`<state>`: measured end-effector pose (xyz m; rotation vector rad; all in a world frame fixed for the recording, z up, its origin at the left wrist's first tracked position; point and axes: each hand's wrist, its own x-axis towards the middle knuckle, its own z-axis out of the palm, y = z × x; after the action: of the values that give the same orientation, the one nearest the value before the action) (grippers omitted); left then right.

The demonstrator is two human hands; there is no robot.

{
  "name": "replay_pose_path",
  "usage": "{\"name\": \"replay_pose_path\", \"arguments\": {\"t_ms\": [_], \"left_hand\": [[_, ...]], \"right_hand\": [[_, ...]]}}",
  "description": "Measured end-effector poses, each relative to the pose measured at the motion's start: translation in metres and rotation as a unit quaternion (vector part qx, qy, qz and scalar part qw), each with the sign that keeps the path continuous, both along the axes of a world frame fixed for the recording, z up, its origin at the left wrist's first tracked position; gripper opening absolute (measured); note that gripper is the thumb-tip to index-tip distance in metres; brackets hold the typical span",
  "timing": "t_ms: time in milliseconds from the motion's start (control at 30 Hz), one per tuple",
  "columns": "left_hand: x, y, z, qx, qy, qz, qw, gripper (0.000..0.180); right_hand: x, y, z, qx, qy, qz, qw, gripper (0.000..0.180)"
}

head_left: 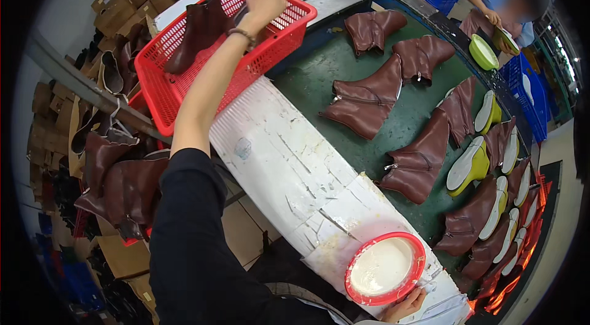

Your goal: Applying glue to the edges of leather boot components using a brush at an industrial workbench.

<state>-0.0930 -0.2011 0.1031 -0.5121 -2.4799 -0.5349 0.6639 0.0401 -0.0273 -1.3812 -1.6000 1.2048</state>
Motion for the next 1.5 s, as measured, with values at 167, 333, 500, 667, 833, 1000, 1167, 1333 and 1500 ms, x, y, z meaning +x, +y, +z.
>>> {"name": "replay_pose_path", "arguments": {"t_ms": [167, 333, 500, 667, 833, 1000, 1167, 1333, 1500], "left_hand": [[-0.018, -0.125, -0.03, -0.087, 0.068, 0.307, 0.945, 0.095], [-0.021, -0.231, -0.061, 0.028, -0.114, 0.298, 0.947, 0.109], [-0.006, -0.199, -0.064, -0.018, -0.044, 0.309, 0.95, 0.041], [0.01, -0.126, -0.036, -0.033, -0.173, 0.268, 0.947, 0.074], [0.024, -0.064, -0.045, -0.069, -0.399, 0.254, 0.878, 0.146], [0.005, -0.115, -0.048, -0.143, -0.299, 0.15, 0.932, 0.062], [0.025, -0.177, 0.007, -0.087, -0.162, 0.162, 0.97, 0.035], [0.049, -0.182, 0.106, -0.063, -0.222, 0.053, 0.972, 0.044], [0.101, -0.208, 0.158, -0.005, -0.158, 0.024, 0.987, 0.058]], "right_hand": [[0.018, 0.018, -0.038, 0.01, 0.094, 0.011, 0.995, 0.019], [0.013, 0.019, -0.038, 0.024, 0.095, 0.012, 0.995, 0.019], [0.02, 0.02, -0.037, 0.026, 0.081, 0.05, 0.995, 0.02], [0.016, 0.021, -0.041, 0.051, 0.105, 0.023, 0.993, 0.021], [0.018, 0.014, -0.035, 0.024, 0.085, 0.04, 0.995, 0.022], [0.019, 0.017, -0.032, 0.007, 0.094, 0.046, 0.994, 0.018], [0.017, 0.019, -0.034, 0.009, 0.116, 0.059, 0.991, 0.016], [0.025, 0.02, -0.04, 0.024, 0.142, 0.065, 0.987, 0.016], [0.021, 0.025, -0.046, 0.034, 0.154, 0.106, 0.982, 0.016]]}}
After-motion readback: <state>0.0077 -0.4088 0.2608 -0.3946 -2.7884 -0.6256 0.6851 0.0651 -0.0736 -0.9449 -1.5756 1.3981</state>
